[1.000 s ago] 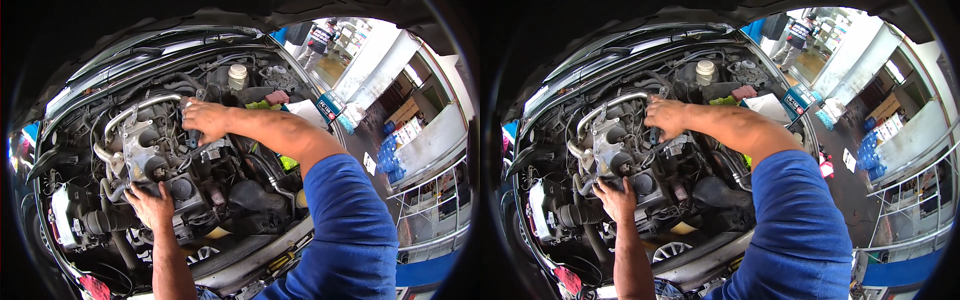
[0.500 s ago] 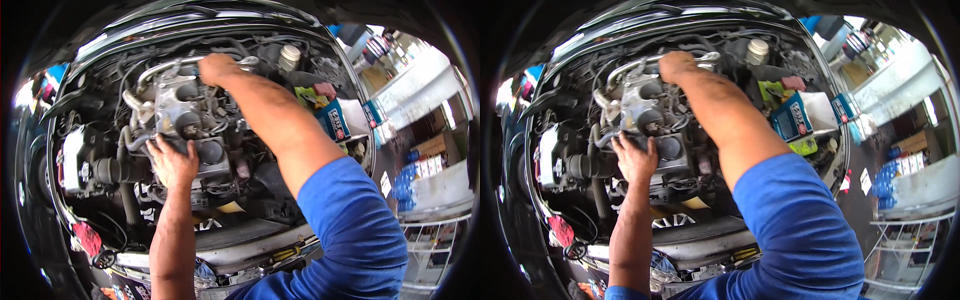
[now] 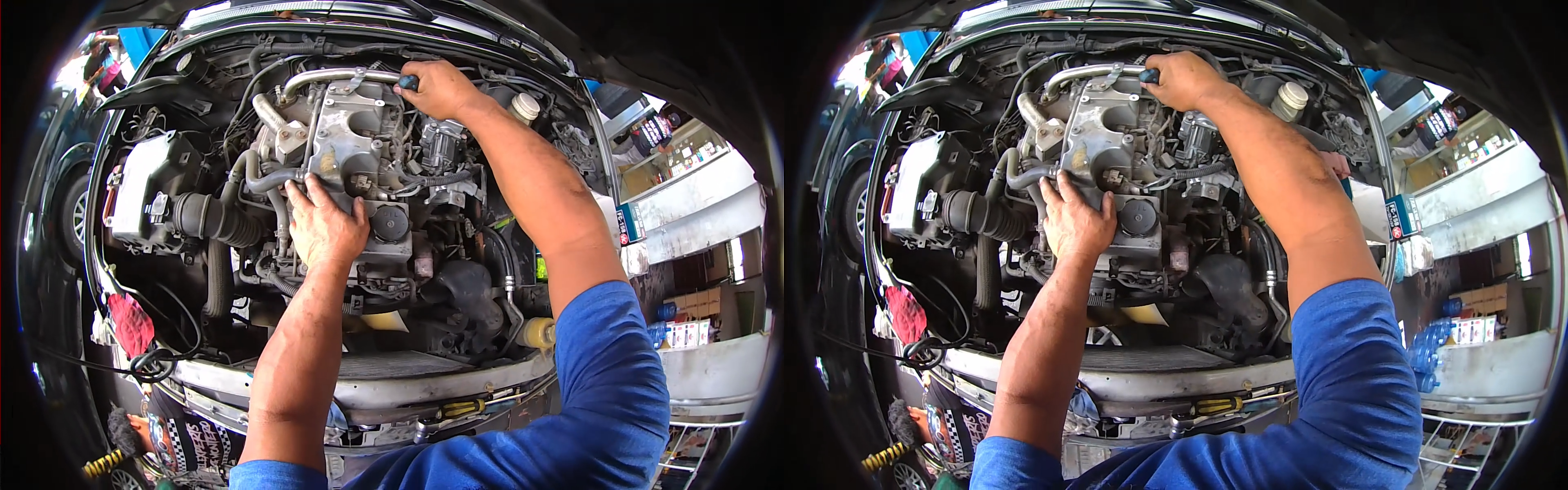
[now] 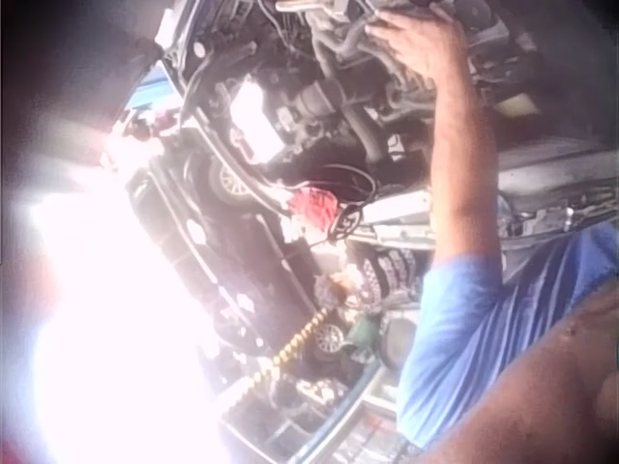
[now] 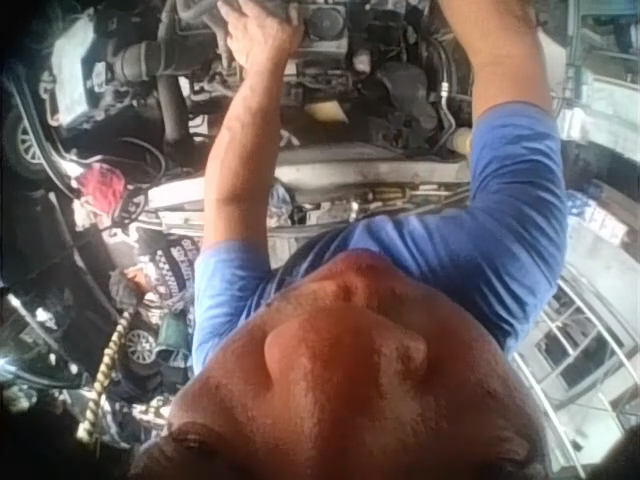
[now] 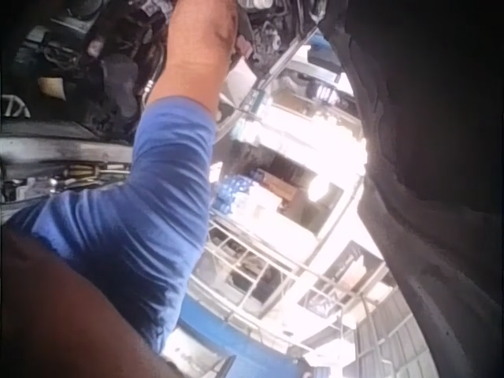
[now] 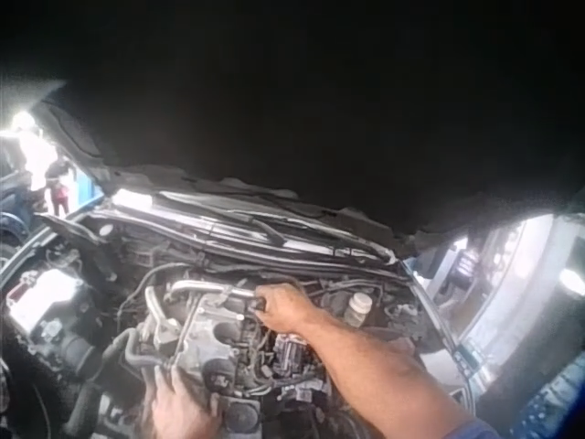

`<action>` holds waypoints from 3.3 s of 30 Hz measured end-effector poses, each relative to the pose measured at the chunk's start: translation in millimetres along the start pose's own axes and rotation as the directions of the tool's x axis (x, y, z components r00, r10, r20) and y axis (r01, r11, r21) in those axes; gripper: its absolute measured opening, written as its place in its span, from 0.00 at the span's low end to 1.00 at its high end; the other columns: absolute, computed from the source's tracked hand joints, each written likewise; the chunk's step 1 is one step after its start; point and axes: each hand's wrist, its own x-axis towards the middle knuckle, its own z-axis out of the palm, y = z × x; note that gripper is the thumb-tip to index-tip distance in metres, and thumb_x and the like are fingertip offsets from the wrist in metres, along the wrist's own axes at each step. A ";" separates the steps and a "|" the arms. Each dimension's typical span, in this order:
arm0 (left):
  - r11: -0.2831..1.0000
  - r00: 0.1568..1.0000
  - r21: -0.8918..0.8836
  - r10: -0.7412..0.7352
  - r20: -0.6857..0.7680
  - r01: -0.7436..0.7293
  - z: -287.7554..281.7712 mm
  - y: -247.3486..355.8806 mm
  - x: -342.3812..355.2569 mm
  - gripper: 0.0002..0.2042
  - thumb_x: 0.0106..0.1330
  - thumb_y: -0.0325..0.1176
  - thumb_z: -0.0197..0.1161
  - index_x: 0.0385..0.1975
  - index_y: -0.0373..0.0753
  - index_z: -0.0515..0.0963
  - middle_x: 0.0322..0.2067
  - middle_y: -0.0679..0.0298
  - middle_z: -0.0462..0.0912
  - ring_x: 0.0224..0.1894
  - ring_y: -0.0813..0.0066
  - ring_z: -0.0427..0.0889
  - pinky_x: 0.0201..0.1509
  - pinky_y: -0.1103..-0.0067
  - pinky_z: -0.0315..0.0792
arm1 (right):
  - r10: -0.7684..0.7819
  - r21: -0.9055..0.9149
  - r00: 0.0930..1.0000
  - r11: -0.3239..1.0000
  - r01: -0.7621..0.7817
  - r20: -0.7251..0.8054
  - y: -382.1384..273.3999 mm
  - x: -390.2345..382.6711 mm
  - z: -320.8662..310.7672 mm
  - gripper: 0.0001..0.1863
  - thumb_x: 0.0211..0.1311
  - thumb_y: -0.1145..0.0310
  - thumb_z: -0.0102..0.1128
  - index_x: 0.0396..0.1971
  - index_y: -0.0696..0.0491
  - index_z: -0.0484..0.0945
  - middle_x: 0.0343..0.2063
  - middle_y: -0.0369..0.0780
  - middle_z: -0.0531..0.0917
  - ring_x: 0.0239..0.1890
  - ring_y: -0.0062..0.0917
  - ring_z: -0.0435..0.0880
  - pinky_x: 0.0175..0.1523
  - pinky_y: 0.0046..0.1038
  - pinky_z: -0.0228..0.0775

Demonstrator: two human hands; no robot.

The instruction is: Repairing and inspecting various components inside a car engine bay.

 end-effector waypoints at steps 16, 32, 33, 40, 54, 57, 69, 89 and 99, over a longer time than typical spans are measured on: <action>0.999 1.000 -0.034 -0.006 -0.016 0.005 -2.9 1.6 -0.8 0.46 0.59 0.54 0.67 0.71 0.35 0.54 0.72 0.40 0.51 0.67 0.43 0.67 0.66 0.60 0.66 | -0.093 -0.116 0.968 0.986 0.123 0.234 -36.5 1.1 29.2 0.21 0.59 0.50 0.67 0.37 0.55 0.80 0.34 0.50 0.84 0.40 0.47 0.84 0.46 0.46 0.75; 1.000 0.998 -0.004 0.020 -0.064 -0.020 0.2 1.1 -1.9 0.44 0.61 0.54 0.65 0.71 0.35 0.54 0.71 0.39 0.51 0.68 0.42 0.65 0.67 0.59 0.65 | 0.214 -0.267 0.889 0.957 -0.109 0.405 20.8 10.8 20.3 0.19 0.60 0.57 0.60 0.47 0.51 0.84 0.49 0.47 0.85 0.53 0.43 0.82 0.58 0.42 0.73; 1.000 0.999 -0.013 0.009 -0.038 -0.010 -0.6 1.3 -1.9 0.45 0.62 0.54 0.65 0.72 0.35 0.53 0.71 0.39 0.51 0.70 0.43 0.63 0.68 0.58 0.64 | 0.202 -0.195 0.862 0.973 -0.123 0.465 28.1 3.9 17.5 0.19 0.59 0.63 0.59 0.48 0.54 0.84 0.51 0.49 0.84 0.56 0.44 0.81 0.61 0.41 0.71; 0.999 0.996 0.030 0.043 -0.083 -0.041 2.8 4.3 -2.7 0.44 0.61 0.53 0.65 0.71 0.35 0.54 0.71 0.38 0.51 0.65 0.42 0.69 0.66 0.60 0.67 | 0.514 -0.210 0.796 0.858 -0.469 0.321 30.3 14.0 26.8 0.25 0.62 0.53 0.62 0.50 0.56 0.83 0.51 0.50 0.83 0.56 0.42 0.82 0.61 0.40 0.72; 1.000 0.998 0.019 0.009 -0.056 -0.008 1.9 -1.5 -1.6 0.45 0.61 0.54 0.65 0.72 0.35 0.53 0.72 0.40 0.51 0.64 0.40 0.69 0.66 0.58 0.66 | 0.384 -0.212 0.878 0.919 -0.333 0.285 31.9 3.3 37.0 0.20 0.65 0.52 0.57 0.45 0.51 0.85 0.46 0.50 0.85 0.51 0.45 0.83 0.57 0.42 0.73; 0.998 0.995 0.039 0.044 -0.090 -0.041 7.2 -5.3 -1.8 0.45 0.61 0.54 0.64 0.72 0.35 0.53 0.72 0.40 0.51 0.64 0.39 0.69 0.66 0.59 0.67 | 0.311 -0.255 0.889 0.939 -0.232 0.336 29.6 1.4 30.6 0.22 0.66 0.52 0.57 0.48 0.54 0.84 0.48 0.49 0.84 0.53 0.43 0.83 0.58 0.41 0.73; 0.999 1.000 -0.037 0.008 -0.002 -0.008 -1.8 -0.2 -1.4 0.45 0.60 0.52 0.65 0.71 0.31 0.53 0.71 0.34 0.50 0.66 0.43 0.67 0.66 0.61 0.65 | 0.325 -0.217 0.915 0.936 -0.276 0.238 20.9 -7.3 23.3 0.28 0.71 0.45 0.50 0.46 0.57 0.83 0.49 0.52 0.83 0.53 0.46 0.81 0.58 0.43 0.72; 0.998 1.000 -0.062 0.021 0.005 -0.020 -2.5 -5.2 2.5 0.46 0.60 0.54 0.65 0.72 0.33 0.52 0.72 0.38 0.48 0.69 0.46 0.63 0.68 0.61 0.62 | 0.442 -0.200 0.879 0.891 -0.407 0.182 28.3 0.2 32.0 0.21 0.74 0.54 0.47 0.45 0.58 0.77 0.43 0.55 0.83 0.48 0.51 0.82 0.54 0.47 0.72; 1.000 1.000 -0.004 -0.018 -0.011 0.018 -7.2 0.1 -0.6 0.45 0.60 0.54 0.66 0.72 0.34 0.54 0.72 0.41 0.51 0.66 0.42 0.69 0.66 0.59 0.68 | 0.076 -0.110 0.983 0.992 -0.058 0.165 31.4 -22.1 34.1 0.18 0.71 0.54 0.51 0.44 0.52 0.82 0.47 0.49 0.84 0.52 0.44 0.82 0.57 0.44 0.72</action>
